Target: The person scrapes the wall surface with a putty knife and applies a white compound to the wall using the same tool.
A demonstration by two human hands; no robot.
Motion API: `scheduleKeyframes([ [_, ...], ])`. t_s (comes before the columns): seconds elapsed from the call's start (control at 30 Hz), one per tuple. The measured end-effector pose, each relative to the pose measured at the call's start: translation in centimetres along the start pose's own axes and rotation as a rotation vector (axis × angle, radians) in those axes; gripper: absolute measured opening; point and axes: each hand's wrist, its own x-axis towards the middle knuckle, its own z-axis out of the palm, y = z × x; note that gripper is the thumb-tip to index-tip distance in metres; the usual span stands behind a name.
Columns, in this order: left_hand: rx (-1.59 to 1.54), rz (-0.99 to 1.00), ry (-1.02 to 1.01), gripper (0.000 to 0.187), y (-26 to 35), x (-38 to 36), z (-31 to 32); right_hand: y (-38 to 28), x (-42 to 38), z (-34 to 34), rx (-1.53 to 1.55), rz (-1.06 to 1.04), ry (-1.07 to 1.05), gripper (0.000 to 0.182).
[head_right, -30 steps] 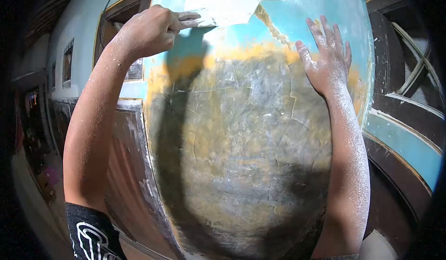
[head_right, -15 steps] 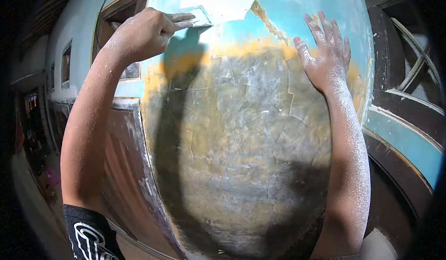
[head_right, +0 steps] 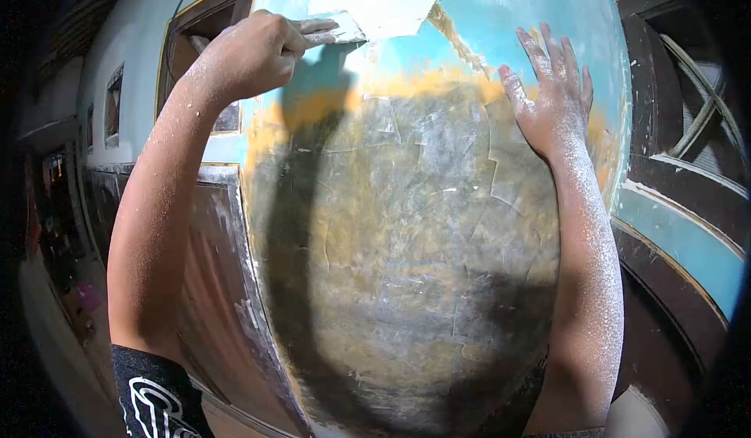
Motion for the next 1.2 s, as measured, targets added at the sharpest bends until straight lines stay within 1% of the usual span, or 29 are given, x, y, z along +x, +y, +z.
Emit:
scheduleKeyframes([
  [0.03,-0.016,0.023,-0.008,0.027,0.2,-0.1,-0.4,0.0,0.0,0.0,-0.008,-0.001,0.008,0.062],
  [0.07,-0.029,-0.027,-0.127,0.026,0.4,0.0,-0.8,0.0,-0.1,0.0,-0.016,-0.002,0.012,0.062],
  [0.1,0.0,-0.11,-0.168,0.026,1.1,-0.5,-1.0,0.1,-0.1,0.2,-0.028,-0.009,0.017,0.062],
  [0.17,-0.031,0.0,-0.078,0.035,-0.4,-1.2,1.2,0.1,-0.1,0.2,-0.019,-0.007,0.023,0.061],
  [0.2,-0.031,0.002,-0.077,0.035,-0.6,-1.4,2.5,0.1,-0.1,0.2,-0.019,-0.006,0.023,0.061],
  [0.27,-0.209,0.223,0.362,0.042,0.6,-1.6,3.3,0.0,-0.1,0.0,-0.013,0.007,-0.001,0.06],
  [0.3,-0.172,0.132,0.269,0.047,1.0,-1.6,3.6,0.0,-0.1,0.0,-0.024,0.002,0.008,0.06],
  [0.37,-0.152,0.021,0.193,0.044,1.8,-0.2,4.0,0.0,-0.1,-0.1,-0.009,-0.002,0.008,0.06],
  [0.4,-0.153,0.018,0.195,0.044,1.8,0.0,4.3,-0.1,-0.1,-0.1,-0.01,-0.005,0.01,0.06],
  [0.47,-0.058,-0.068,0.158,0.051,2.0,0.3,5.0,0.0,-0.1,-0.1,0.022,-0.003,0.014,0.06],
  [0.5,0.001,-0.192,0.011,0.052,1.9,0.2,5.3,0.1,-0.2,-0.1,0.023,-0.008,0.014,0.059],
  [0.57,-0.093,-0.106,0.071,0.054,1.7,-2.0,5.7,0.0,-0.1,-0.3,0.041,-0.001,0.004,0.06],
  [0.6,-0.093,-0.106,0.07,0.054,1.6,-2.9,6.0,0.1,-0.2,-0.2,0.04,-0.001,0.003,0.06],
  [0.67,-0.153,-0.063,0.151,0.055,1.5,-4.4,6.3,0.2,-0.2,0.0,0.031,-0.011,0.016,0.06],
  [0.73,-0.17,-0.091,0.164,0.056,1.8,-5.6,6.3,0.1,-0.1,-0.1,0.028,-0.002,0.003,0.061],
  [0.77,-0.186,-0.118,0.177,0.058,1.8,-5.8,6.2,0.0,-0.1,-0.2,0.025,0.008,-0.009,0.061],
  [0.83,-0.178,-0.099,0.2,0.056,2.4,-5.4,5.8,0.1,-0.1,-0.3,0.065,0.004,0.005,0.061],
  [0.9,-0.196,-0.069,0.272,0.055,2.6,-4.2,6.2,0.2,-0.1,0.0,0.058,-0.007,0.017,0.061],
  [0.97,-0.216,-0.09,0.299,0.054,3.1,-3.1,6.5,0.4,0.0,0.0,0.061,-0.012,0.018,0.06],
  [1.03,-0.219,-0.206,0.237,0.051,3.5,-3.1,6.6,0.5,-0.1,0.2,0.068,-0.024,0.022,0.06],
  [1.07,-0.212,-0.185,0.28,0.051,3.7,-3.7,7.4,0.6,-0.1,0.4,0.069,-0.029,0.042,0.059],
  [1.1,-0.204,-0.182,0.275,0.052,3.8,-4.4,7.8,0.6,-0.1,0.5,0.07,-0.031,0.064,0.059],
  [1.17,-0.209,-0.211,0.23,0.054,4.0,-6.2,7.5,0.6,0.0,0.4,0.058,-0.022,0.06,0.058],
  [1.2,-0.237,-0.248,0.272,0.055,4.1,-7.0,7.7,0.6,0.0,0.3,0.072,-0.024,0.065,0.058],
])
